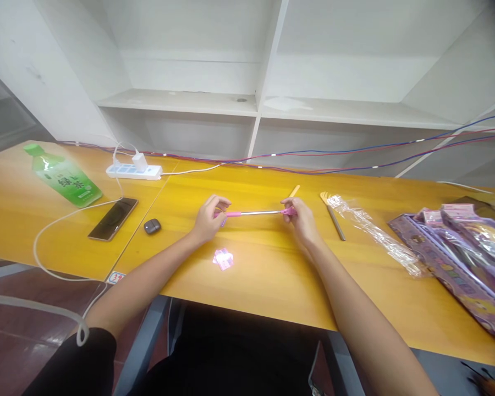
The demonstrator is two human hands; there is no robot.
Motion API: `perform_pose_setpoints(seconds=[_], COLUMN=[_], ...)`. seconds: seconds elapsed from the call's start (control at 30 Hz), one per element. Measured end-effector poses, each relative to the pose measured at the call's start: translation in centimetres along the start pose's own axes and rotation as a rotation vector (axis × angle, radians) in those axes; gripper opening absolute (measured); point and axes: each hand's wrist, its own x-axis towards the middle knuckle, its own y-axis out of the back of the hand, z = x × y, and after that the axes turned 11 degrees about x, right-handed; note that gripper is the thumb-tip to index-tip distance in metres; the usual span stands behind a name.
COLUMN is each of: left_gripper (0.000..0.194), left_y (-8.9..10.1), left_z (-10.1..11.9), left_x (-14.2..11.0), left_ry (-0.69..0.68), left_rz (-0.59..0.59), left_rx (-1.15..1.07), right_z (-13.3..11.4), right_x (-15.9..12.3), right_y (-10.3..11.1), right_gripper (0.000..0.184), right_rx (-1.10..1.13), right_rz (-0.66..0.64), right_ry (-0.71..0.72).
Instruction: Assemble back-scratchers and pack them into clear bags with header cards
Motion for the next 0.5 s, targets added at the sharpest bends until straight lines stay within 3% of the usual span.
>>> perform_pose_setpoints(seconds=[0.5], left_gripper=[0.032], left_y=[-0.1], left_z=[0.3], left_x=[-0.5], left_ry=[-0.015], left_rz=[-0.062], left_rx=[0.049], right_z=[0.2], right_x=[-1.6], right_y=[-1.8], right_gripper=[0.042], right_rx=[-0.046], right_rz=[-0.092], right_ry=[-0.052])
